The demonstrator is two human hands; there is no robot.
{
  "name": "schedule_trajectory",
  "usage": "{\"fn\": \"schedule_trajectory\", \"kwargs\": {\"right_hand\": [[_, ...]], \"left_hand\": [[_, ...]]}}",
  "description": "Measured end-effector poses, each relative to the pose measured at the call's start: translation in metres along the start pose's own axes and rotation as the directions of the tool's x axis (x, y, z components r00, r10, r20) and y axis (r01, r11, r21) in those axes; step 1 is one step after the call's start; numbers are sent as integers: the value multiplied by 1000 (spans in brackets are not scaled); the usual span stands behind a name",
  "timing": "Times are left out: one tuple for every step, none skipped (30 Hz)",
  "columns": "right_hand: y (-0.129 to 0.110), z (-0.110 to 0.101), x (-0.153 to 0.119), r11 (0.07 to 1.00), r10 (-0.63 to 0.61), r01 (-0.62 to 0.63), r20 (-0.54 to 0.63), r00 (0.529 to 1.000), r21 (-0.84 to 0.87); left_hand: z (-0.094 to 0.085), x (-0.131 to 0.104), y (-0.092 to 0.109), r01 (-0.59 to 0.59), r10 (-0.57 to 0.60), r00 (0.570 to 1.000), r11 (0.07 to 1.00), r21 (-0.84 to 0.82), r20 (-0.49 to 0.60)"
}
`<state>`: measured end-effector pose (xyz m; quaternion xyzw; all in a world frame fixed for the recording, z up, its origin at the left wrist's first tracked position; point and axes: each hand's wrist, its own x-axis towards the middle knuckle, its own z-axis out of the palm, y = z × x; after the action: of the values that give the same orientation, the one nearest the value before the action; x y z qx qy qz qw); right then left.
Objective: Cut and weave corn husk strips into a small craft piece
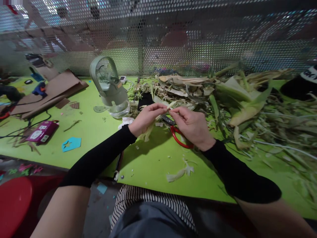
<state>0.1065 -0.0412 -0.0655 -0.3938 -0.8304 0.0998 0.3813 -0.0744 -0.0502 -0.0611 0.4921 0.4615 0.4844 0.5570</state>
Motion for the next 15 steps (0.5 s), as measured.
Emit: {"fn": "schedule_trajectory", "kwargs": {"right_hand": [[-1, -1, 1, 998, 34, -34, 3, 999, 49], [-3, -1, 1, 992, 73, -74, 16, 997, 99], [-4, -1, 2, 982, 114, -118, 36, 993, 149], [-4, 0, 2, 967, 154, -163, 59, 986, 198], [-4, 0, 2, 948, 187, -201, 80, 979, 245], [-4, 1, 2, 929, 211, -231, 100, 972, 290], [-3, 2, 3, 910, 227, -253, 115, 967, 327], [-3, 3, 3, 895, 238, -268, 126, 963, 358], [-3, 4, 3, 882, 243, -277, 136, 960, 382], [-3, 4, 3, 872, 245, -283, 144, 959, 399], [-4, 4, 3, 866, 245, -285, 150, 958, 410], [-4, 4, 3, 864, 243, -284, 151, 958, 415], [-5, 3, 3, 867, 242, -281, 145, 959, 412], [-6, 3, 3, 872, 243, -278, 137, 960, 403], [-7, 2, 3, 879, 248, -278, 127, 960, 388]], "left_hand": [[1, 0, 1, 81, -81, 997, 994, -72, -2], [1, 1, 2, 148, -150, 989, 981, -127, -6], [2, 1, 3, 197, -202, 979, 965, -174, -11], [3, 2, 4, 231, -240, 971, 949, -215, -14], [3, 2, 4, 253, -264, 965, 934, -252, -11], [4, 2, 4, 266, -279, 960, 922, -281, -6], [4, 3, 4, 273, -287, 958, 913, -302, 1], [4, 3, 3, 277, -290, 957, 908, -315, 5], [4, 2, 3, 277, -289, 957, 906, -321, 10], [4, 2, 3, 275, -287, 958, 905, -325, 11], [4, 1, 3, 271, -284, 959, 905, -328, 8], [4, 1, 3, 264, -278, 961, 906, -330, 5], [4, 0, 4, 257, -272, 962, 908, -330, 2], [5, -1, 4, 250, -266, 964, 911, -327, -3], [5, -2, 5, 242, -258, 966, 915, -322, -7]]}}
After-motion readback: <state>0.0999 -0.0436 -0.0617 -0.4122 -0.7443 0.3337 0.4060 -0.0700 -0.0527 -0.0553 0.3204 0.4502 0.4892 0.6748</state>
